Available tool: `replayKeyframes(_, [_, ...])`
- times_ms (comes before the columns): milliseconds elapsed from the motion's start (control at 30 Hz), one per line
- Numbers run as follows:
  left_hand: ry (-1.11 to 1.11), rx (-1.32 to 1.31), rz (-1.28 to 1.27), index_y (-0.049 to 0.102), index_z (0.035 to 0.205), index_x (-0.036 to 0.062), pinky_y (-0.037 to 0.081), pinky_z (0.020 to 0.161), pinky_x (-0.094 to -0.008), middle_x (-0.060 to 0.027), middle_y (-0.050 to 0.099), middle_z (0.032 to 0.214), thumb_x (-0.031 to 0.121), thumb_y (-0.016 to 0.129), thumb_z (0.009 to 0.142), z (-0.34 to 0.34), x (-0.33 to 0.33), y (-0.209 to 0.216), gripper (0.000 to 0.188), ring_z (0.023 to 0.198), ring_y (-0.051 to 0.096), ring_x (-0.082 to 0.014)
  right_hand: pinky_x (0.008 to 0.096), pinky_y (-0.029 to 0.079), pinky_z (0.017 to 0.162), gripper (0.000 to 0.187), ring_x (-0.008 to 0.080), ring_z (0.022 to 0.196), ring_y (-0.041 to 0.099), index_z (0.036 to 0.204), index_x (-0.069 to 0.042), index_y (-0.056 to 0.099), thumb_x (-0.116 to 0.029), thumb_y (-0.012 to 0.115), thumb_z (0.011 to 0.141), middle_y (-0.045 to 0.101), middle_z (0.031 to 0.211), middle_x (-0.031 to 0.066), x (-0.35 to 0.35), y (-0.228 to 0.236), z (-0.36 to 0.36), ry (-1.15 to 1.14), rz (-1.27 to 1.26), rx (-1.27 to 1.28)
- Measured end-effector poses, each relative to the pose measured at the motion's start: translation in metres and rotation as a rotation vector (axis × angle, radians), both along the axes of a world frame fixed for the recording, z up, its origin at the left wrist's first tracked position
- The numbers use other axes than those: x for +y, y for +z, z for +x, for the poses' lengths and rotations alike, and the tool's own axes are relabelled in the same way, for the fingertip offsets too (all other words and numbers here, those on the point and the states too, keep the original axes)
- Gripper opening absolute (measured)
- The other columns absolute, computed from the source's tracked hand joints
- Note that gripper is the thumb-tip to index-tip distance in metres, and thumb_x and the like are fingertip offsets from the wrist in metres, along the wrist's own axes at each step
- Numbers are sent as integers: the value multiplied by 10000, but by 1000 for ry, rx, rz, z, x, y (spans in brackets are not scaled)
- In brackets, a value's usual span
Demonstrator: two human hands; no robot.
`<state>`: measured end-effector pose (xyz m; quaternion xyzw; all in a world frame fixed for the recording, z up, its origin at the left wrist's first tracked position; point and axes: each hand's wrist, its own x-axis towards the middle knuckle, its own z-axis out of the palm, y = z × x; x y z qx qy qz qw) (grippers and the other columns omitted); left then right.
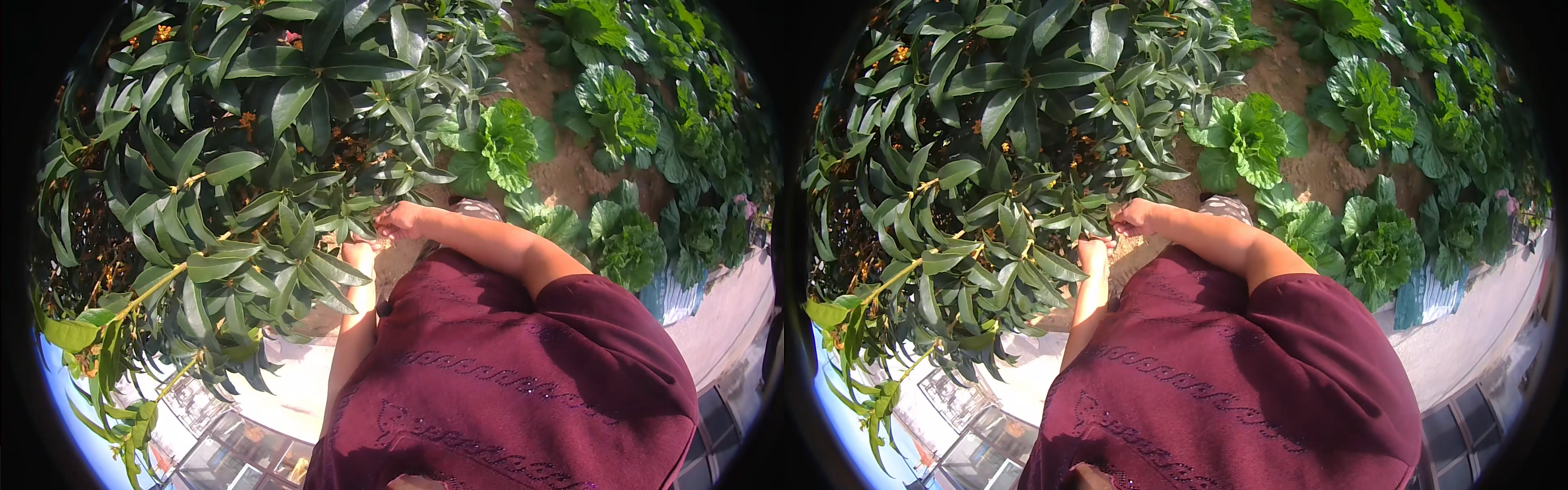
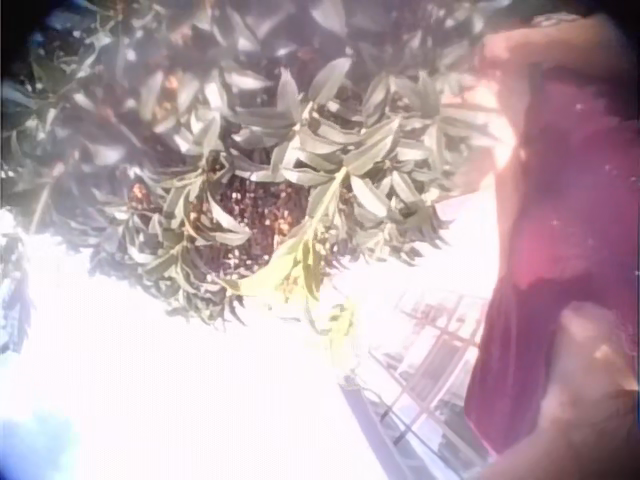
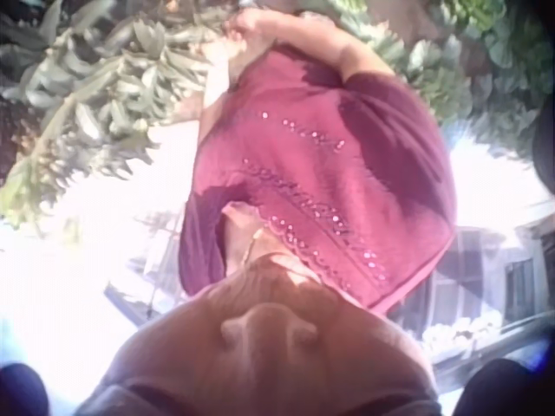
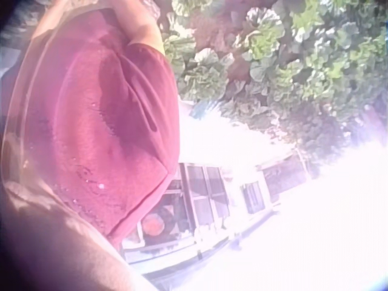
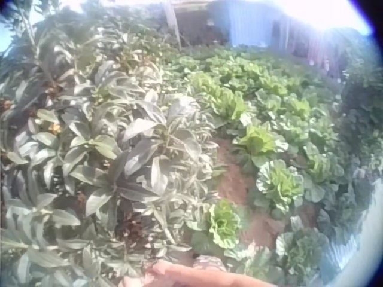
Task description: The person picks small orange flowers from a leafy bush by hand and places them into a white plastic bag. The person repeatedly reaches into the foliage, plucks flowers, and transfers them to the bag held in the other hand.
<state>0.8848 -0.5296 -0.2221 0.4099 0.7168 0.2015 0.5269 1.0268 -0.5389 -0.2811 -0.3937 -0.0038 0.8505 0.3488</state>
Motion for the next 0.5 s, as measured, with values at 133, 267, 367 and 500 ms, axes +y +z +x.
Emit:
replayKeyframes(133, [-32,78,-82,504,888,79,399,387,-222,-33,561,637,271,443,953,-17,-11,3,212,471,542,-117,244,438,471,128,119,586,544,915,-31,590,-133,513,914,590,734,35,7,6,-3,-19,-81,11])
replayKeyframes(267, [-310,61,-381,550,858,75,460,503,-242,-30,585,700,411,550,891,0,-5,45,338,577,580,-122,251,398,462,141,118,562,493,934,3,569,-107,480,925,560,725,34,14,20,12,55,17,29])
replayKeyframes(367, [-288,-102,-503,550,931,97,491,629,-273,-21,602,806,428,524,901,1,-17,61,334,721,592,-122,244,437,508,157,116,605,525,971,11,564,-96,454,937,568,751,37,2,54,27,-28,30,181])
replayKeyframes(500, [-8,-658,-516,562,960,101,501,695,-273,-21,624,900,444,525,894,39,-17,101,351,832,606,-127,237,492,599,165,108,651,556,1015,-8,552,-106,431,957,582,793,27,-9,120,51,-219,112,142])
